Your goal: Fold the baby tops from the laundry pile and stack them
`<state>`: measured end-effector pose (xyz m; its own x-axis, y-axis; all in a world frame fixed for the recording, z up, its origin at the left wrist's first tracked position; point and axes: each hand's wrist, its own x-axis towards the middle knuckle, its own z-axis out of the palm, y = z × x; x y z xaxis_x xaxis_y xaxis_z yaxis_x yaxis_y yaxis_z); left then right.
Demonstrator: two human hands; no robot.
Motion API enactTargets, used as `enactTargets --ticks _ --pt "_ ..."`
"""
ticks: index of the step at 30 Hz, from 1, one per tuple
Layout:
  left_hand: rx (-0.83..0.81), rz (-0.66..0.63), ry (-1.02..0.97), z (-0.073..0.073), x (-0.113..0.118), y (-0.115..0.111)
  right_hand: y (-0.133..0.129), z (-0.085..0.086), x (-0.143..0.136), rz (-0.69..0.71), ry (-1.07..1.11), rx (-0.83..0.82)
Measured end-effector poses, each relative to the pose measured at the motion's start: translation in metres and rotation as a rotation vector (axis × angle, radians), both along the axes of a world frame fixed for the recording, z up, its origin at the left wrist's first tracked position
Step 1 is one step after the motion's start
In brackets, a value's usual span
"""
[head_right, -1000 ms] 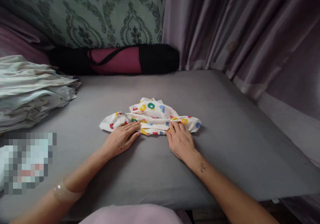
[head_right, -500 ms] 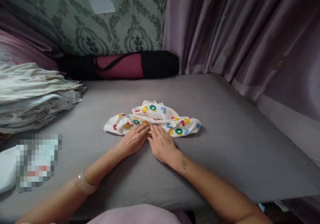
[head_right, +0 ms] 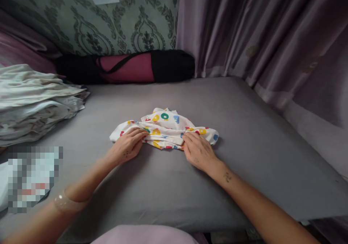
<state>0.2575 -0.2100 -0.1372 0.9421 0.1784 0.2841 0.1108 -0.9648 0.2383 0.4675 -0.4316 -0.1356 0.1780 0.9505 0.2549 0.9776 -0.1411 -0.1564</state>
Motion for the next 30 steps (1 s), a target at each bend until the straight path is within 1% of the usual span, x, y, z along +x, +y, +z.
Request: enactTargets --ticks 2,4,7,10,12,14,15,17,19,21,22,24,26,28,30 --pt "-0.005 -0.019 0.004 0.005 0.001 0.011 0.0 0.003 0.014 0.077 0.023 -0.005" --pt "-0.01 -0.046 0.033 0.009 0.003 0.021 0.003 0.006 0.022 0.139 0.02 -0.041" --pt "-0.006 -0.075 0.078 0.012 0.009 0.031 0.011 0.01 0.024 0.141 -0.029 -0.131" --pt "-0.005 -0.078 0.121 0.011 0.014 0.036 0.018 0.016 0.023 0.101 -0.062 -0.2" --pt "-0.039 -0.078 0.13 0.011 0.016 0.038 0.022 0.022 0.026 0.089 -0.009 -0.198" --pt "-0.115 -0.068 0.097 0.015 0.018 0.04 0.027 0.031 0.034 0.07 0.132 -0.152" --pt "-0.174 -0.052 0.064 0.02 0.019 0.041 0.03 0.037 0.038 0.043 0.23 -0.119" --pt "-0.351 -0.004 -0.01 0.035 0.021 0.042 0.037 0.054 0.046 -0.036 0.447 -0.053" --pt "-0.571 0.043 -0.08 0.055 0.024 0.044 0.044 0.075 0.051 -0.087 0.636 0.017" --pt "-0.752 0.059 -0.175 0.077 0.027 0.046 0.05 0.1 0.052 -0.075 0.756 0.083" --pt "-0.806 0.048 -0.231 0.088 0.028 0.047 0.052 0.112 0.052 -0.061 0.787 0.105" --pt "-0.858 0.005 -0.322 0.108 0.029 0.05 0.056 0.134 0.052 -0.036 0.811 0.12" --pt "-0.878 -0.029 -0.358 0.125 0.028 0.054 0.058 0.151 0.053 0.008 0.816 0.121" --pt "-0.882 -0.02 -0.374 0.14 0.028 0.057 0.061 0.162 0.057 0.054 0.817 0.129" --pt "-0.872 0.01 -0.385 0.152 0.028 0.059 0.065 0.171 0.061 0.063 0.803 0.132"
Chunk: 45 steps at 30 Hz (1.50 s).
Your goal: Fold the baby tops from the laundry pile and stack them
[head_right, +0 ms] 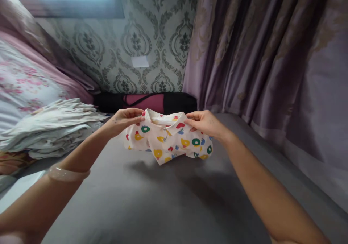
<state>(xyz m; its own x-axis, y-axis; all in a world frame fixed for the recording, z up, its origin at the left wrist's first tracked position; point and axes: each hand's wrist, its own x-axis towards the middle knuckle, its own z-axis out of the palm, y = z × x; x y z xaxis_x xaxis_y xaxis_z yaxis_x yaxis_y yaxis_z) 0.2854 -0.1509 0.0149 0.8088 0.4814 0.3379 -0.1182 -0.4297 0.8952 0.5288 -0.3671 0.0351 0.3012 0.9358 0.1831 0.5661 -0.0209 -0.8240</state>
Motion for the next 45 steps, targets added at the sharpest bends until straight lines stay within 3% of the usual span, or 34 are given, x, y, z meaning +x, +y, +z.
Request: enactTargets --ticks 4,8,12,15,20,22,24,27,30,32,34,38,41,45 --pt "0.041 0.098 -0.015 0.02 0.007 0.005 0.011 0.017 0.005 -0.051 -0.101 0.042" --pt "0.171 0.222 0.024 0.045 0.016 0.015 0.025 0.04 0.006 -0.152 -0.369 0.173" --pt "0.26 0.244 0.185 0.077 0.021 0.028 0.037 0.069 0.004 -0.303 -0.671 0.324" --pt "0.26 0.286 0.139 0.095 0.026 0.031 0.044 0.087 0.0 -0.313 -0.736 0.412" --pt "0.514 0.639 -0.206 0.098 0.041 0.017 0.053 0.101 -0.007 -0.378 -0.848 0.585" --pt "0.675 0.761 -0.26 0.097 0.04 0.009 0.051 0.106 -0.006 -0.414 -0.933 0.629" --pt "0.824 0.802 -0.245 0.101 0.033 0.002 0.045 0.113 -0.003 -0.423 -1.041 0.629" --pt "0.992 0.727 -0.25 0.119 0.017 -0.001 0.032 0.126 0.005 -0.395 -1.181 0.63" --pt "1.012 0.617 -0.316 0.139 0.009 0.005 0.024 0.131 0.012 -0.402 -1.154 0.657" --pt "0.993 0.51 -0.22 0.144 0.012 0.011 0.026 0.127 0.015 -0.302 -1.114 0.508" --pt "1.013 0.434 -0.064 0.14 0.019 0.016 0.03 0.121 0.015 -0.209 -1.104 0.363" --pt "1.066 0.638 -0.081 0.12 0.034 0.021 0.04 0.111 0.013 -0.411 -1.139 0.434" --pt "1.033 0.501 -0.076 0.112 0.046 0.028 0.046 0.108 0.014 -0.33 -1.176 0.272" --pt "0.94 0.367 -0.161 0.11 0.062 0.035 0.053 0.103 0.019 -0.415 -1.082 0.367"
